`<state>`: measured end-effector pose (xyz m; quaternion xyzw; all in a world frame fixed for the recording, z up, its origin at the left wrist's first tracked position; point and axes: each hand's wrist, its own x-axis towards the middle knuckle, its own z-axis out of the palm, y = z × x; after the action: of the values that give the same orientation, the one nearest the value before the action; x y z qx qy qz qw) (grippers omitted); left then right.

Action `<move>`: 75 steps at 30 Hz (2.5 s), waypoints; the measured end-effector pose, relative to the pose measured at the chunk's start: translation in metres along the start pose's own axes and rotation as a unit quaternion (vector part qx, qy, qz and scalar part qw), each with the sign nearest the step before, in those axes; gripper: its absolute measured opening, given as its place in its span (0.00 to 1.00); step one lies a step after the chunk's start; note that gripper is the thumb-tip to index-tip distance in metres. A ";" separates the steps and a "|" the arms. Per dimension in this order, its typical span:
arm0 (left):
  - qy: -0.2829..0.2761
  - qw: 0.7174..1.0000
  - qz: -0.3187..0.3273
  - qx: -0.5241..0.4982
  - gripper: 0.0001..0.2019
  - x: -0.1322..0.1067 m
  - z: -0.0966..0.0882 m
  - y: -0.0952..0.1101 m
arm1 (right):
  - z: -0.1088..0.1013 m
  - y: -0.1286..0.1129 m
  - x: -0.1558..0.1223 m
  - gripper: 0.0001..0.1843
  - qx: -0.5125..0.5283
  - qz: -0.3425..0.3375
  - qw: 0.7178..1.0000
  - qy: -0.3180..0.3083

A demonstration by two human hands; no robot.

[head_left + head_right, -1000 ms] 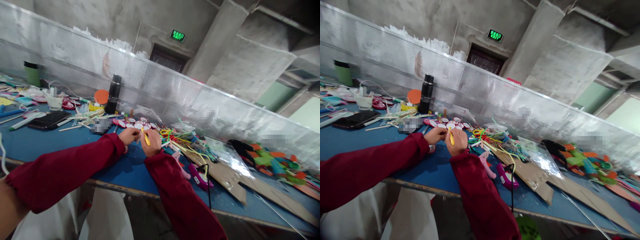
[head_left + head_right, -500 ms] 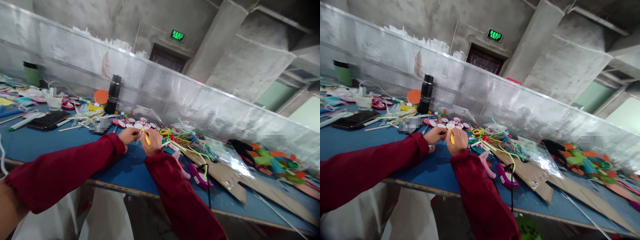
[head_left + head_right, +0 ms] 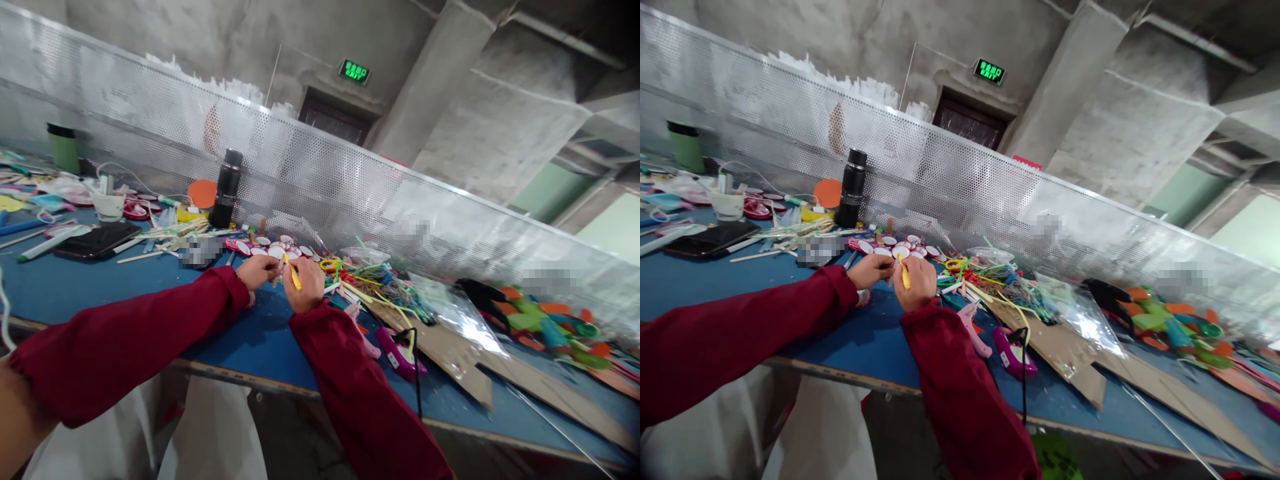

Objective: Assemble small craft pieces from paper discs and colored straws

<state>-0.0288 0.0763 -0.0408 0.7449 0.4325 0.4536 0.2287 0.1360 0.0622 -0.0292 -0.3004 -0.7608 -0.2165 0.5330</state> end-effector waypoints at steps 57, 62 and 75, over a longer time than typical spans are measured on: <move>0.005 1.000 0.005 0.011 0.10 0.003 0.000 -0.006 | -0.002 -0.001 0.001 0.04 0.010 -0.004 1.000 -0.007; 0.008 1.000 0.008 -0.002 0.10 0.002 0.000 -0.003 | -0.002 -0.001 0.000 0.04 0.011 -0.006 1.000 -0.006; 0.002 1.000 0.017 -0.010 0.10 0.004 0.002 -0.010 | -0.001 -0.002 0.000 0.06 0.015 -0.008 1.000 -0.006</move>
<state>-0.0306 0.0847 -0.0474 0.7485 0.4160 0.4635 0.2277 0.1352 0.0603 -0.0291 -0.2874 -0.7698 -0.2072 0.5310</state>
